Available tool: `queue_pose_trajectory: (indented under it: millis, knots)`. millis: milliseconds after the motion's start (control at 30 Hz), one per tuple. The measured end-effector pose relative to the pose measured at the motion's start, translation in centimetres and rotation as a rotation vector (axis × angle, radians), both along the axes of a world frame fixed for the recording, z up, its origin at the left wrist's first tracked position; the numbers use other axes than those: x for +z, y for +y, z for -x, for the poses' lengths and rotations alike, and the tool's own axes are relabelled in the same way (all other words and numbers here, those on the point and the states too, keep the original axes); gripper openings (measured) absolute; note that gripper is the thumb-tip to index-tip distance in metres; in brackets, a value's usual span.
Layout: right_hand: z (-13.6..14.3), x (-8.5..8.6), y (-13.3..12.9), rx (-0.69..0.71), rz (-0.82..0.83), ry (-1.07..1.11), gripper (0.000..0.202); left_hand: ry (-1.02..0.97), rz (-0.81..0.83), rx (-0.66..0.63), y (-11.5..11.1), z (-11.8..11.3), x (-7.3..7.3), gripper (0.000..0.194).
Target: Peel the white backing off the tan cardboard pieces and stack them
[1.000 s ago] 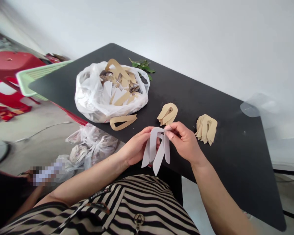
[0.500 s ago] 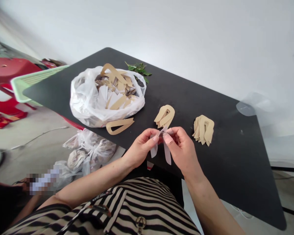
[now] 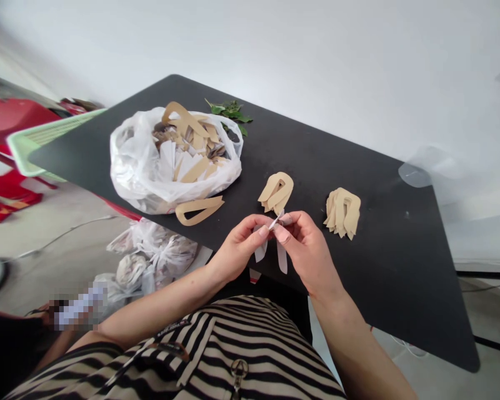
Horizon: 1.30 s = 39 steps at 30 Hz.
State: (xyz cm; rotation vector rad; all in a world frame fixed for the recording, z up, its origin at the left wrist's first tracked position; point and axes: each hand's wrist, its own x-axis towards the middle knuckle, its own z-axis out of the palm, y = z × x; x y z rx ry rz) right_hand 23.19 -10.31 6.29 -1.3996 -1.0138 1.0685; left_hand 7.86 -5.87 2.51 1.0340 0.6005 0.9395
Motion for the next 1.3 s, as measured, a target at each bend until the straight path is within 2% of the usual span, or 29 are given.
queue_pose_trajectory:
  millis: [267, 467, 600, 800, 933, 1100, 1200, 1300]
  knots:
    - [-0.5, -0.5, -0.5, -0.004, 0.008, -0.047, 0.017, -0.052, 0.137, -0.001, -0.3, -0.8, -0.3, 0.03]
    - [0.1, -0.2, -0.6, -0.015, -0.056, -0.153, 0.017, 0.179, -0.148, 0.11, -0.1, -0.5, -0.3, 0.033]
    - [0.5, -0.1, -0.7, 0.001, -0.086, -0.199, 0.023, 0.174, -0.183, 0.094, 0.0, -0.3, -0.2, 0.035]
    - [0.5, 0.1, -0.4, -0.019, -0.014, -0.258, 0.024, 0.275, -0.275, 0.121, 0.0, 0.2, 0.5, 0.029]
    - [0.4, 0.2, -0.1, 0.001, 0.0, -0.141, 0.019, 0.258, -0.166, 0.085, 0.3, 0.3, 0.2, 0.034]
    - [0.2, 0.5, 0.2, -0.044, 0.039, -0.139, 0.022, 0.112, 0.065, 0.059, 0.5, -0.1, -0.5, 0.034]
    - [-0.3, 0.6, 0.2, -0.003, 0.04, -0.125, 0.02, 0.008, 0.226, 0.023, 0.5, -0.2, -0.5, 0.033]
    - [-1.2, 0.5, 0.1, 0.053, 0.029, -0.13, 0.017, -0.056, 0.31, 0.011, 0.6, -0.1, -0.4, 0.031]
